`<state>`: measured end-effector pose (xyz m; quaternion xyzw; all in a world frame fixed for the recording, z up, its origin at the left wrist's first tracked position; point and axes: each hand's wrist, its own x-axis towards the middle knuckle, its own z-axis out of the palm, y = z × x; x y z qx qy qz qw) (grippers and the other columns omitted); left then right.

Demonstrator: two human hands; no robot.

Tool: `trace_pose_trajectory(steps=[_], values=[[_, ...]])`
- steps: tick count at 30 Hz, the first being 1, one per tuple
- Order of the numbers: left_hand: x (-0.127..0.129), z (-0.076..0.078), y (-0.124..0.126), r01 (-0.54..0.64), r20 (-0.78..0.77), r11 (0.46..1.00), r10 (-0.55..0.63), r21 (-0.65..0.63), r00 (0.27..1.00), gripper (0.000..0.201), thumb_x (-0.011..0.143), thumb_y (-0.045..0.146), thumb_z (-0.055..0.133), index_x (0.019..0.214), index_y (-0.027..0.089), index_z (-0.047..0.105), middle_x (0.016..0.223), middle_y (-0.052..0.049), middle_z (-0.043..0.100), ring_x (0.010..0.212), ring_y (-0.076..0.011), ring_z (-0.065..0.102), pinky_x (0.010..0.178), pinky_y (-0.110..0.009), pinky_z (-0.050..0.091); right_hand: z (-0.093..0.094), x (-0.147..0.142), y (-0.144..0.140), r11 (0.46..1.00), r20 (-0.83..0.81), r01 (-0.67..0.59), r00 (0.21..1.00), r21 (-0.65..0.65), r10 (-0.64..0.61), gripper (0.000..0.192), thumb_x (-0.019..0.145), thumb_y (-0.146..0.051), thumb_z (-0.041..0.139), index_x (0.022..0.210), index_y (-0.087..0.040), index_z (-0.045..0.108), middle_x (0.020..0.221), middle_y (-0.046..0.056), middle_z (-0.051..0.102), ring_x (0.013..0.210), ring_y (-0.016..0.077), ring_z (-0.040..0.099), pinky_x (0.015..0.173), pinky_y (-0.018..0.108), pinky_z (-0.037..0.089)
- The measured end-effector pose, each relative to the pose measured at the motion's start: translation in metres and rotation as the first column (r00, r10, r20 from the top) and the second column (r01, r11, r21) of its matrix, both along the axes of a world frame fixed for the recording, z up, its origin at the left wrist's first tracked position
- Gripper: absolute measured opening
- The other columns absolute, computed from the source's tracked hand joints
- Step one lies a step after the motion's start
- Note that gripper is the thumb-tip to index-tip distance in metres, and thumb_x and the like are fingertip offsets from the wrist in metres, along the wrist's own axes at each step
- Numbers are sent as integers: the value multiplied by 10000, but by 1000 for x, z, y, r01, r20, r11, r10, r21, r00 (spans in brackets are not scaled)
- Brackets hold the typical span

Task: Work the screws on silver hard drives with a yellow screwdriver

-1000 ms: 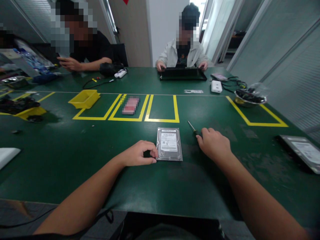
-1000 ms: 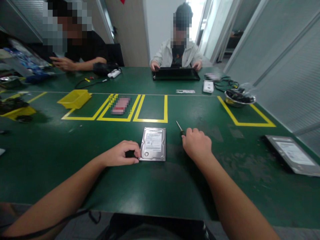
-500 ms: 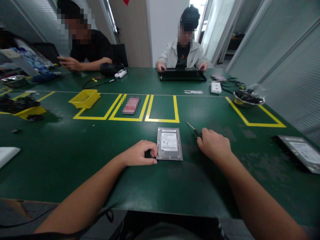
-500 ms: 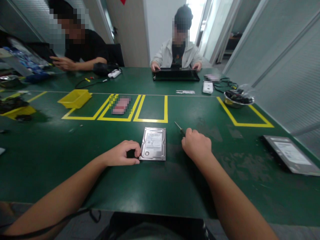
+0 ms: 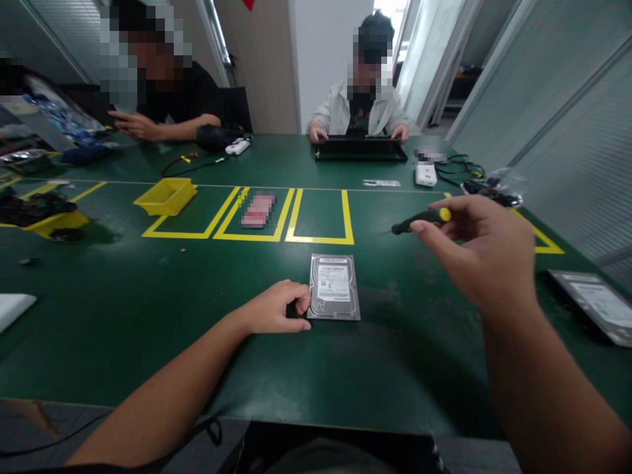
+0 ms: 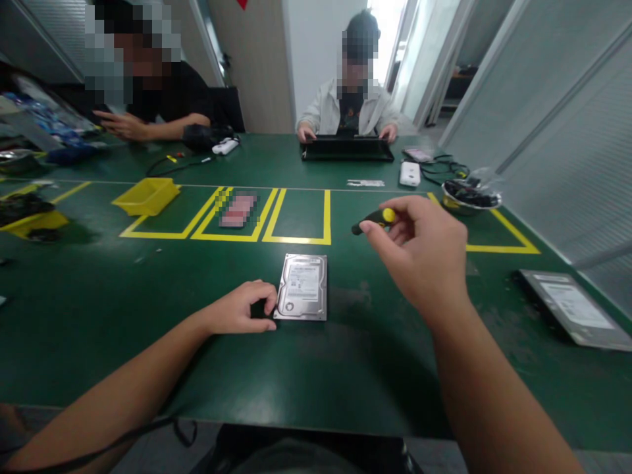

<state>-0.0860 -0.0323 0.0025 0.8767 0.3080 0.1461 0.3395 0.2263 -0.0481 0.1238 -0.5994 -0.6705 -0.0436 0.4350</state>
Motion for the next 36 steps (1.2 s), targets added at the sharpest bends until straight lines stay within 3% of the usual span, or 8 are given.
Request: trace_pose_trajectory(steps=[5, 11, 15, 22, 26, 36], values=[[-1, 0, 0, 2, 13, 1000, -2, -11, 1000, 270, 753, 319, 774, 810, 176, 552, 800, 40, 617, 776, -131, 561, 787, -270, 348, 25, -21, -10, 954, -279, -293, 913, 62, 298, 200, 803, -325, 754, 968, -223, 706, 807, 30, 673, 674, 152, 618, 586, 293, 484], [-2, 0, 2, 2, 36, 1000, -2, -5, 999, 283, 755, 344, 780, 806, 173, 561, 791, 30, 620, 760, -131, 561, 760, -261, 366, 34, -42, -16, 873, -322, -483, 818, 62, 476, 141, 869, -307, 694, 989, -236, 713, 838, 8, 680, 661, 118, 626, 573, 252, 504], [-2, 1, 3, 11, 72, 1000, -10, -18, 997, 260, 759, 333, 774, 814, 168, 580, 774, 24, 623, 737, -124, 570, 719, -244, 392, 36, -54, -23, 836, -308, -549, 793, 13, 526, 176, 888, -311, 672, 1031, -215, 710, 873, 8, 693, 639, 104, 626, 551, 235, 505], [-3, 1, 5, 19, 112, 998, -12, -59, 994, 225, 779, 324, 757, 880, 160, 642, 785, 8, 644, 739, -128, 606, 721, -249, 437, 28, -70, -29, 773, -143, -629, 775, -87, 615, 203, 858, -288, 707, 1038, -193, 695, 820, -6, 696, 662, 106, 624, 616, 238, 499], [-3, 1, 6, 23, 123, 999, -18, -40, 992, 211, 783, 324, 754, 877, 160, 658, 806, 3, 651, 785, -144, 612, 751, -263, 448, 19, -77, -24, 718, -147, -682, 731, -136, 667, 198, 857, -244, 699, 1037, -163, 681, 765, -32, 685, 639, 80, 621, 622, 208, 479], [-2, 2, 7, 27, 112, 999, -22, -43, 993, 176, 796, 295, 730, 879, 155, 662, 833, -9, 653, 791, -147, 603, 759, -265, 455, 5, -83, -10, 664, -204, -724, 690, -188, 695, 164, 884, -256, 643, 1006, -152, 679, 777, -18, 679, 649, 82, 614, 654, 212, 453]])
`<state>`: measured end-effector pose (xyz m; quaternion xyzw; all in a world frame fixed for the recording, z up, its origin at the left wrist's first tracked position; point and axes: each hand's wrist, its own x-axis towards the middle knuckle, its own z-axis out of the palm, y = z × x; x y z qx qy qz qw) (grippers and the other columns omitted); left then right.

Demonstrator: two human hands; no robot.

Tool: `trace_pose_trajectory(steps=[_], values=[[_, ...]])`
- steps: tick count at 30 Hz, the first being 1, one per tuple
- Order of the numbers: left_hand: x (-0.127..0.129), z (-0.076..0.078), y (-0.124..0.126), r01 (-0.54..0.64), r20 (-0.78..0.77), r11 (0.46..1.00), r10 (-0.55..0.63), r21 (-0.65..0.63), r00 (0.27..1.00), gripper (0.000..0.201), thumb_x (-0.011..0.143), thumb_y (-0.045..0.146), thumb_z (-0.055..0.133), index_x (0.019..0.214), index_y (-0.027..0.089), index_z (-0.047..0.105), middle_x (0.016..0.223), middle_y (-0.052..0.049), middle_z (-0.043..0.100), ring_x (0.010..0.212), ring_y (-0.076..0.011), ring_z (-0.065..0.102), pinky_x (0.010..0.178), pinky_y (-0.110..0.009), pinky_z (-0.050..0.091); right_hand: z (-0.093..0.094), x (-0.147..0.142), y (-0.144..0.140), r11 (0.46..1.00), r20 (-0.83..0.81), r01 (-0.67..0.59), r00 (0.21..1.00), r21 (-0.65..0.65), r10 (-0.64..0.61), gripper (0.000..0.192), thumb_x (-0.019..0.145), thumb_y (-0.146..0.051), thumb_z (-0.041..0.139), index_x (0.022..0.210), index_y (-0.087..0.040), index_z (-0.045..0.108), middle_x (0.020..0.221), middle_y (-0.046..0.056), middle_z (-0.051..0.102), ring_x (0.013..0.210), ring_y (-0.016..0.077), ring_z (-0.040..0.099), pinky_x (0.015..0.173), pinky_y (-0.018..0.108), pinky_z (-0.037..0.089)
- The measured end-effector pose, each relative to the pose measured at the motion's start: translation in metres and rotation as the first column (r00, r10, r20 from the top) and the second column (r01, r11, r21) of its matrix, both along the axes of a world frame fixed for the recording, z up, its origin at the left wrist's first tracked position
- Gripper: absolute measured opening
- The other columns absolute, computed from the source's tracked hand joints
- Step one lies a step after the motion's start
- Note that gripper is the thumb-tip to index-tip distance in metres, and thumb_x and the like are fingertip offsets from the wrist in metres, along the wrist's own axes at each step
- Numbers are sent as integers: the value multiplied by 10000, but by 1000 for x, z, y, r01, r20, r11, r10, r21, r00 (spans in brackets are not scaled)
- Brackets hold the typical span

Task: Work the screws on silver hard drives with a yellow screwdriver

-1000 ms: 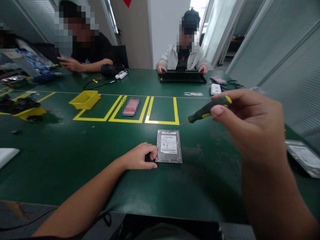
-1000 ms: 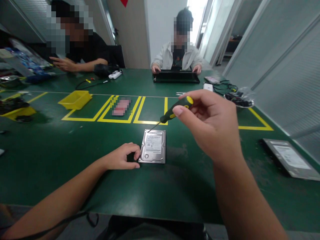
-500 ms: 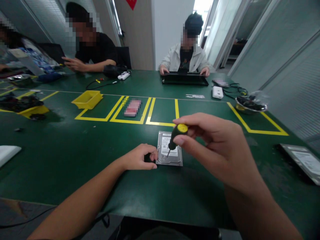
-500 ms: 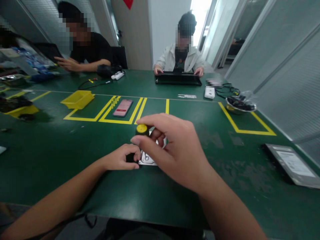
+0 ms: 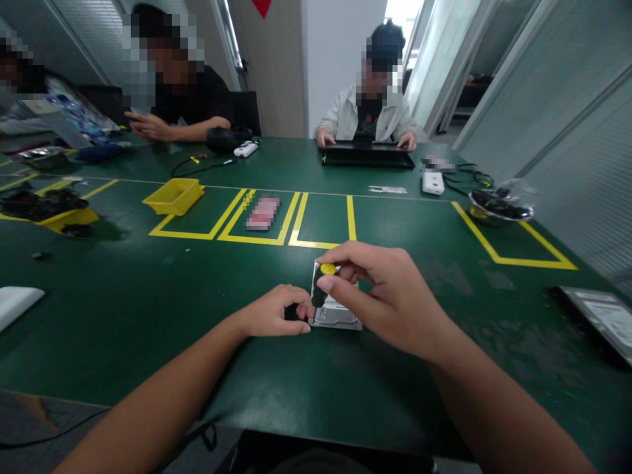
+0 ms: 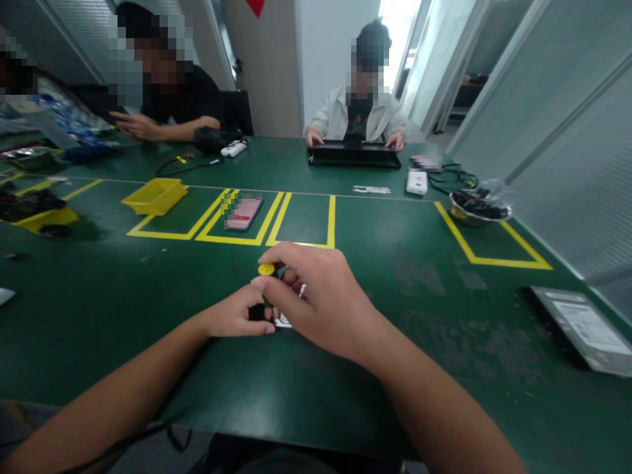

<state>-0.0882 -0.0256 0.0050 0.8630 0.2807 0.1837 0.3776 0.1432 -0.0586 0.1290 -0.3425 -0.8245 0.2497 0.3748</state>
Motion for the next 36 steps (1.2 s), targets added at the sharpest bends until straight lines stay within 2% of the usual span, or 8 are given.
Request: trace_pose_trajectory(steps=[8, 17, 23, 30, 36], values=[[0, -2, 0, 1, -2, 1000, -1, -4, 1000, 207, 808, 332, 714, 888, 149, 660, 835, -25, 652, 790, -152, 599, 733, -260, 466, -9, -5, 5, 1000, 43, -2, 999, -13, 3, 148, 880, -257, 633, 994, -171, 672, 809, -5, 695, 681, 101, 614, 666, 224, 441], [-2, -7, -1, -8, 16, 1000, 9, -21, 1000, 192, 805, 316, 712, 835, 138, 646, 782, -17, 647, 732, -133, 589, 706, -247, 458, -16, -10, 8, 999, 42, -17, 999, -46, 19, 156, 882, -261, 625, 984, -150, 668, 720, -25, 655, 609, 84, 584, 615, 215, 413], [-1, -5, -3, -9, 12, 999, 10, -36, 1000, 173, 802, 296, 706, 863, 140, 662, 771, -12, 643, 718, -130, 585, 693, -242, 457, -18, -12, 10, 999, 66, -4, 998, -48, 8, 153, 882, -281, 624, 974, -165, 664, 696, -30, 646, 612, 96, 578, 633, 235, 406], [-1, -4, -3, 8, 38, 1000, -7, -23, 999, 166, 802, 293, 707, 802, 144, 635, 777, -14, 654, 717, -126, 593, 702, -239, 464, -18, -13, 9, 999, 61, -7, 998, -46, 10, 163, 881, -281, 622, 980, -158, 664, 710, -22, 646, 618, 98, 572, 642, 241, 409], [-1, -3, -3, 17, 40, 1000, -16, -24, 999, 153, 807, 280, 705, 853, 141, 665, 766, -14, 661, 702, -124, 602, 691, -236, 473, -16, -12, 8, 999, 102, -15, 995, -30, 18, 163, 889, -282, 617, 987, -163, 667, 753, -9, 664, 669, 109, 589, 671, 245, 425]])
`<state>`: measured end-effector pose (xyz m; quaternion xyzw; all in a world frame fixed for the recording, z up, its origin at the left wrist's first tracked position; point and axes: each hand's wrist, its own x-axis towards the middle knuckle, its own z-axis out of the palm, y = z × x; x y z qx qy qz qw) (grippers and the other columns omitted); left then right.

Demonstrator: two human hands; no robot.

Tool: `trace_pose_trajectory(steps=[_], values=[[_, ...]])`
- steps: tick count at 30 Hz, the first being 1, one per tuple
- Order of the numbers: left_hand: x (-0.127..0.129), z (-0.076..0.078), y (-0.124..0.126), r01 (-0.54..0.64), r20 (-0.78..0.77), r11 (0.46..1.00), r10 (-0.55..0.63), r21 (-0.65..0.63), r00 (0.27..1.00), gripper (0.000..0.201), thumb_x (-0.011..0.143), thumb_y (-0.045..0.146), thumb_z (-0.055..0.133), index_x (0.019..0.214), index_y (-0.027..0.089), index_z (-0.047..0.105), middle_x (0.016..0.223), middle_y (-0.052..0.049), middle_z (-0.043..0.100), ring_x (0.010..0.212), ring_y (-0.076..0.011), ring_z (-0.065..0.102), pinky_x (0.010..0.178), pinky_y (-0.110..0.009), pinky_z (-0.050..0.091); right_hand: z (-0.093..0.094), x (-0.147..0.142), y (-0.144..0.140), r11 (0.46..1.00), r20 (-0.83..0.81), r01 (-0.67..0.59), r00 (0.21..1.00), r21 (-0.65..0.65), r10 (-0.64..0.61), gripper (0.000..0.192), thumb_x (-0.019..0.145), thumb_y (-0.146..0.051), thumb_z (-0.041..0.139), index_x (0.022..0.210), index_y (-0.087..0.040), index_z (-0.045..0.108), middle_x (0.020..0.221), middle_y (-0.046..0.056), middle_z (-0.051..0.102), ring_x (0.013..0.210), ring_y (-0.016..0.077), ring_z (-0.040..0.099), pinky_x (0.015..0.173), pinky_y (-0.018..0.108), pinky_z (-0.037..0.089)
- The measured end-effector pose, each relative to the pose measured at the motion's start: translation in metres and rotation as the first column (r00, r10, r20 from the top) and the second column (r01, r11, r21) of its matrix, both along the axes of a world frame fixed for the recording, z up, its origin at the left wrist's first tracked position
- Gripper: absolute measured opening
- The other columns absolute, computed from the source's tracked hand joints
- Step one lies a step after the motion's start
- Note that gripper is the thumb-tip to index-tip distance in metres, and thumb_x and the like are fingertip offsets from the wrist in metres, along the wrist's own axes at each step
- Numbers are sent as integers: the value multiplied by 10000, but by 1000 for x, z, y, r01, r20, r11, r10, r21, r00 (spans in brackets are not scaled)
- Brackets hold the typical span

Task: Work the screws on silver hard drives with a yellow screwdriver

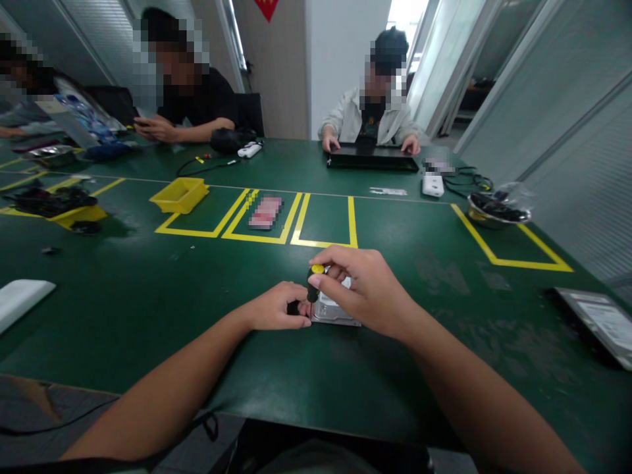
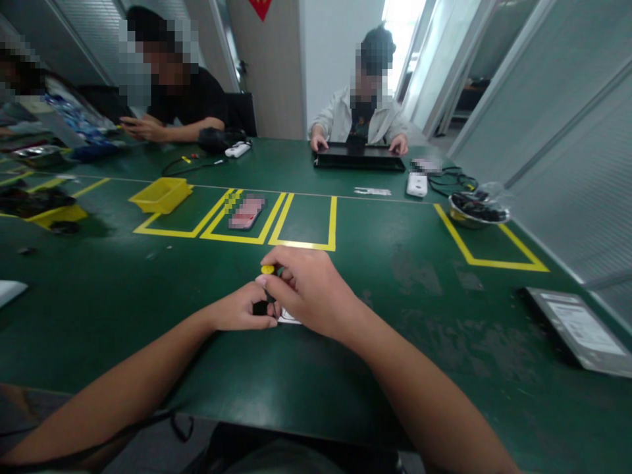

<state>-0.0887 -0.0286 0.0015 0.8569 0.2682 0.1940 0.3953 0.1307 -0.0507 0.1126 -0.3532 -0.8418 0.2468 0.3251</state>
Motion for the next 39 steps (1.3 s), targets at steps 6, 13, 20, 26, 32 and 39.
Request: trace_pose_trajectory(steps=[6, 13, 20, 26, 32, 39], values=[[-1, -2, 1, -10, -31, 1000, 10, 7, 999, 189, 814, 316, 709, 822, 134, 662, 762, -18, 664, 705, -129, 610, 690, -241, 479, 4, 2, -2, 997, 17, -74, 997, -11, 75, 167, 896, -233, 599, 1029, -150, 656, 864, 18, 692, 718, 114, 608, 709, 245, 458], [0, 0, 0, -6, -2, 1000, 6, -8, 1000, 186, 812, 306, 720, 863, 139, 659, 759, -6, 666, 695, -126, 620, 683, -239, 486, 9, 4, -5, 991, 66, -108, 992, 74, 103, 194, 886, -178, 581, 1059, -161, 666, 978, 52, 704, 843, 152, 622, 785, 279, 467], [-1, 0, 0, -2, 9, 1000, 2, -29, 1000, 168, 811, 293, 721, 820, 137, 658, 758, -7, 671, 698, -123, 621, 674, -230, 476, 9, 5, -6, 984, 70, -129, 990, 123, 121, 222, 877, -147, 568, 1082, -152, 652, 984, 75, 678, 885, 171, 600, 812, 301, 459], [-2, -1, 1, -8, -23, 1000, 8, -20, 1000, 172, 811, 301, 725, 835, 140, 671, 780, -17, 674, 720, -131, 618, 701, -244, 475, 11, 8, -6, 985, 51, -144, 989, 95, 139, 218, 889, -127, 539, 1077, -185, 634, 1013, 44, 685, 903, 162, 608, 829, 292, 458], [-3, 2, 1, -16, -46, 1000, 16, 2, 999, 201, 818, 324, 718, 836, 134, 656, 843, -35, 676, 810, -159, 624, 736, -261, 488, 14, 11, -7, 971, 58, -233, 971, 48, 230, 222, 891, -84, 515, 1053, -182, 631, 1033, 38, 687, 929, 142, 609, 854, 277, 453], [-2, 2, 1, -7, -36, 1000, 8, 24, 999, 228, 819, 348, 717, 892, 136, 674, 838, -29, 671, 828, -164, 626, 755, -261, 498, 13, 7, -8, 974, 44, -206, 978, 92, 202, 60, 911, -155, 589, 918, -145, 647, 927, 43, 627, 890, 139, 552, 784, 259, 418]])
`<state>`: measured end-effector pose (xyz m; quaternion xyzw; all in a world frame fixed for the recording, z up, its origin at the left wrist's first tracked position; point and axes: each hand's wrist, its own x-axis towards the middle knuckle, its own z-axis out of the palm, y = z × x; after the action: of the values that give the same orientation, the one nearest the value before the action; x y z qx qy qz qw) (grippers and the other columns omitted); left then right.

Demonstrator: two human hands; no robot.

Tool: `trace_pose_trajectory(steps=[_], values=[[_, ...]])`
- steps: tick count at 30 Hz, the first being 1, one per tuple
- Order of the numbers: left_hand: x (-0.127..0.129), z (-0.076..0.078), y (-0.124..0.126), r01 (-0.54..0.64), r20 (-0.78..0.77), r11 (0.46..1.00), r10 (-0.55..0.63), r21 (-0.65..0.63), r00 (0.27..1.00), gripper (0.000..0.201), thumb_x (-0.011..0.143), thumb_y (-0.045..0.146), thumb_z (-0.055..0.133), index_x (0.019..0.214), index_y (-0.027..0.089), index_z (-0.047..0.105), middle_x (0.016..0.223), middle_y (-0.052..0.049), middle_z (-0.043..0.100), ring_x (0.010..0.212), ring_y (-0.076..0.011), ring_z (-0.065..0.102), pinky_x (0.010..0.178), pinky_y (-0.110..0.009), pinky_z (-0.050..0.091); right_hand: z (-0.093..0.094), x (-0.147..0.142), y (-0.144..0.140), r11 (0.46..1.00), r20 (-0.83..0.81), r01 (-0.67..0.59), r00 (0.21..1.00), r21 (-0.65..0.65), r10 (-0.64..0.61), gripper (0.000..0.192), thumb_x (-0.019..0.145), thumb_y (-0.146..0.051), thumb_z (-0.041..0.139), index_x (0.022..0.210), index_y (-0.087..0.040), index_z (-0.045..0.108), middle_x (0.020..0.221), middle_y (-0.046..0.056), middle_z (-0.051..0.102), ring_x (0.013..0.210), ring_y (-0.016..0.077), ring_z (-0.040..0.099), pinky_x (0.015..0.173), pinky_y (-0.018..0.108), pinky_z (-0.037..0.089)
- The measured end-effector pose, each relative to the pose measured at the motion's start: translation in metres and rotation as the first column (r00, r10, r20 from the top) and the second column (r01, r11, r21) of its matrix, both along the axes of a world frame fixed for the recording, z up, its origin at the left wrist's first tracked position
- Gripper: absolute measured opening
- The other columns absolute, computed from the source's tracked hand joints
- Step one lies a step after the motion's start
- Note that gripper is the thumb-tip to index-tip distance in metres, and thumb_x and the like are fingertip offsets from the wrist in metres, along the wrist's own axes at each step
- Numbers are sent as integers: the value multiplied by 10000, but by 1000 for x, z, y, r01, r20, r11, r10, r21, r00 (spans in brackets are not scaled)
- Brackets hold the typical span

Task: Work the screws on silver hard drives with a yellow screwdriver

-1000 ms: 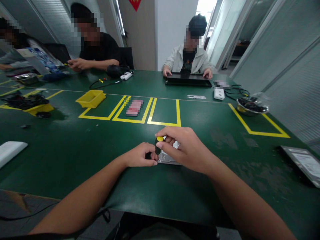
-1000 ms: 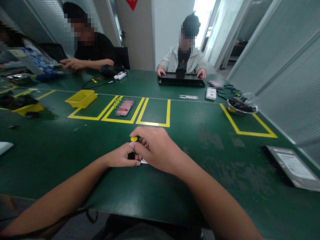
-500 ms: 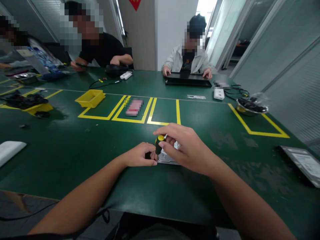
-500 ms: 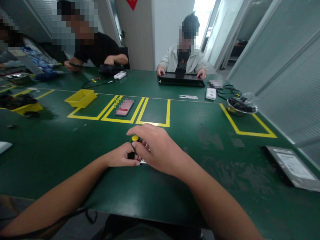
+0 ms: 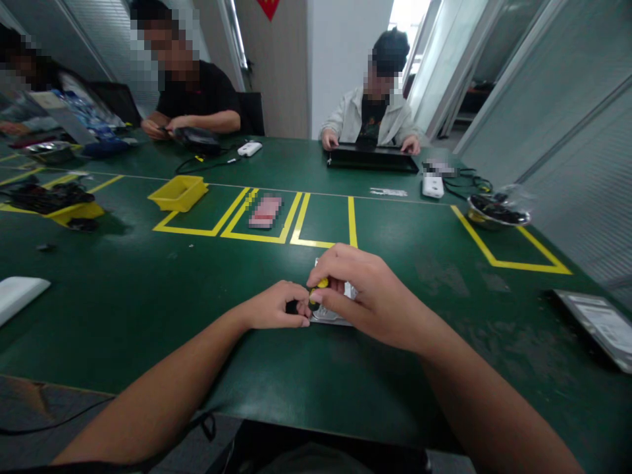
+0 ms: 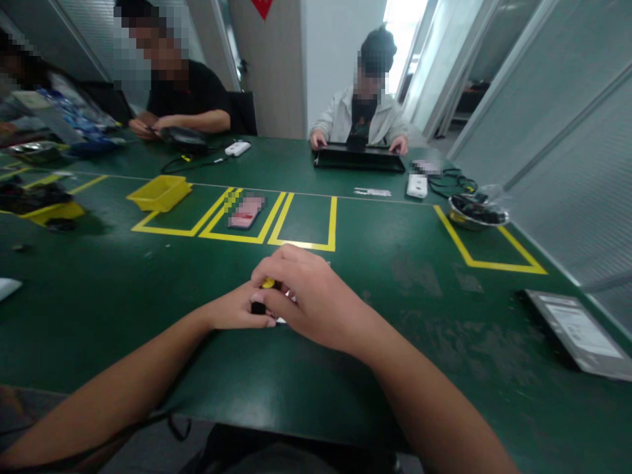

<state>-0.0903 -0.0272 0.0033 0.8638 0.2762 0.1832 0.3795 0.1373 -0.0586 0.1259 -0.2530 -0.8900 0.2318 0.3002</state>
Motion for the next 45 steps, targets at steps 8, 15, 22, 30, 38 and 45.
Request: trace_pose_trajectory(steps=[8, 15, 22, 30, 38, 45], values=[[0, -1, 0, 1, -6, 1000, -1, 22, 1000, 200, 831, 334, 713, 867, 139, 682, 849, -32, 687, 800, -160, 633, 735, -255, 491, -1, 2, 1, 999, -8, -39, 999, -9, 39, 144, 910, -122, 577, 1028, -124, 659, 993, 42, 684, 907, 123, 595, 827, 249, 448], [-2, -3, -1, -30, -32, 999, 31, 38, 999, 210, 828, 346, 712, 859, 138, 702, 851, -34, 715, 808, -169, 650, 752, -272, 488, 1, 5, -1, 996, -1, -82, 997, -19, 82, 269, 893, -57, 528, 1098, -127, 688, 1123, 96, 659, 1043, 164, 594, 931, 306, 458], [-3, -6, 0, -56, -29, 998, 56, 1, 998, 197, 803, 294, 728, 926, 141, 708, 923, -45, 719, 890, -193, 650, 814, -297, 495, 6, 12, 0, 990, 27, -132, 991, -53, 133, 338, 901, -35, 500, 1146, -169, 691, 1153, 90, 634, 1043, 154, 589, 928, 302, 465], [-2, -3, 0, -13, -37, 1000, 13, 8, 999, 205, 838, 311, 697, 941, 134, 689, 921, -45, 702, 855, -177, 637, 771, -282, 492, 5, 10, 1, 995, 61, -94, 993, -42, 97, 328, 919, -53, 505, 1187, -141, 673, 1064, 80, 642, 964, 143, 586, 867, 272, 457], [-2, -3, 0, -30, -19, 1000, 30, 8, 999, 212, 816, 332, 727, 871, 135, 668, 872, -33, 684, 830, -170, 634, 745, -269, 487, -4, 3, 1, 997, 49, 25, 998, 73, -29, 170, 913, -213, 611, 1039, -113, 668, 920, 51, 634, 843, 144, 561, 751, 260, 431], [0, -1, 1, 6, 15, 1000, -5, -20, 1000, 167, 828, 302, 718, 884, 149, 679, 826, -13, 691, 774, -150, 647, 721, -250, 478, -10, 1, 4, 988, 30, 71, 997, 139, -76, 215, 941, -318, 593, 985, -122, 670, 879, 49, 623, 816, 148, 552, 728, 271, 421]])
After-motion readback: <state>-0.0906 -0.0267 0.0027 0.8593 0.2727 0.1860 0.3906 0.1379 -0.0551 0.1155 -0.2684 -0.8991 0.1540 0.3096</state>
